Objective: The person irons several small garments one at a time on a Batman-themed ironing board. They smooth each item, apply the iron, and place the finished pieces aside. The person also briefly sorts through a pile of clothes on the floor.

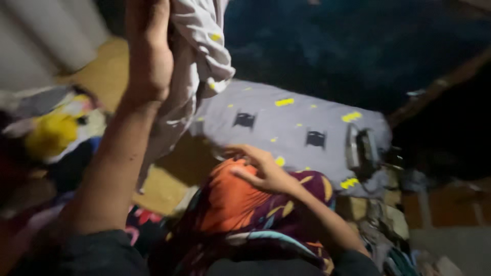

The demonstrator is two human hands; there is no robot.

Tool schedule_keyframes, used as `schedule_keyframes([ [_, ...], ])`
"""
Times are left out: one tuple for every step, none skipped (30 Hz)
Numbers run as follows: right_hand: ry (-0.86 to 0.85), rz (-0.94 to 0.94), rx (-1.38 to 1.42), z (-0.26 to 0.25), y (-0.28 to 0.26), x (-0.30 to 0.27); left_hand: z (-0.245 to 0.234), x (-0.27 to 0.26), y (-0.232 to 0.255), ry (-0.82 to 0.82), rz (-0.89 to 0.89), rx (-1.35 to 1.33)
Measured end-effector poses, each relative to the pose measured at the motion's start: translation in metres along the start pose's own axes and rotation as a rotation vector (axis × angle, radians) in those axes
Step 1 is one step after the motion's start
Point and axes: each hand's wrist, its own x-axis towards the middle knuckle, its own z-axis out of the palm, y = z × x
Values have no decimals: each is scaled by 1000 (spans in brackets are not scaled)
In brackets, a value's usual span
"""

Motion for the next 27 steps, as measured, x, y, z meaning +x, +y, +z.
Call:
schedule_keyframes([
  [26, -55, 20, -2, 1, -3, 25, 6, -19, 75, 49, 30],
  [48, -121, 41, -5, 5, -1, 47, 13, -35, 102, 87, 60],
  [123, -105, -16, -7, 11, 1, 70, 20, -51, 131, 123, 89],
  [193, -94, -69, -6, 18, 2, 88, 22, -64, 117, 146, 119],
  [263, -81, -122, -7, 30, 7, 104, 30, -78, 108, 194, 259],
  [353, -99, -142, -9, 45, 12, 118, 29, -92, 108, 228, 404],
  [443, -117, -164, -14, 63, 21, 129, 31, -108, 116, 261, 524],
  [527, -128, -177, -19, 82, 22, 136, 32, -125, 121, 270, 591],
  [516, -31, -208, -26, 101, 18, 139, 31, -142, 130, 253, 627],
  [500, 56, -237, -35, 118, 18, 143, 38, -158, 146, 244, 642],
  [483, 143, -264, -44, 132, 18, 144, 43, -174, 160, 216, 640],
  [493, 122, -271, -58, 142, 14, 141, 49, -186, 185, 186, 619],
  [503, 102, -279, -77, 149, 9, 137, 56, -196, 208, 149, 597],
  [526, 135, -291, -100, 152, 1, 128, 61, -203, 230, 110, 559],
  [550, 169, -303, -126, 152, -6, 121, 66, -208, 250, 81, 507],
  [603, 183, -266, -152, 147, -10, 116, 72, -210, 267, 64, 448],
  [657, 196, -229, -176, 139, -13, 113, 77, -208, 275, 51, 374],
  [690, 164, -245, -196, 129, -13, 113, 81, -205, 250, 68, 248],
  [723, 131, -262, -211, 119, -11, 115, 83, -200, 223, 80, 140],
  [724, 120, -292, -221, 109, -8, 118, 78, -192, 175, 71, -18],
  [725, 109, -322, -228, 99, -6, 125, 76, -182, 91, 135, 134],
  [685, 116, -324, -233, 90, 0, 133, 77, -171, 9, 206, 283],
  [646, 123, -326, -236, 81, 7, 142, 77, -159, -75, 275, 431],
  [606, 123, -333, -240, 73, 19, 153, 75, -148, -201, 132, 102],
  [533, 137, -122, -246, 67, 31, 163, 73, -136, -294, 23, 38],
  [456, 145, 89, -253, 62, 42, 175, 66, -122, -386, -99, -12],
  [375, 153, 299, -258, 58, 47, 182, 61, -108, -447, -185, 199],
])
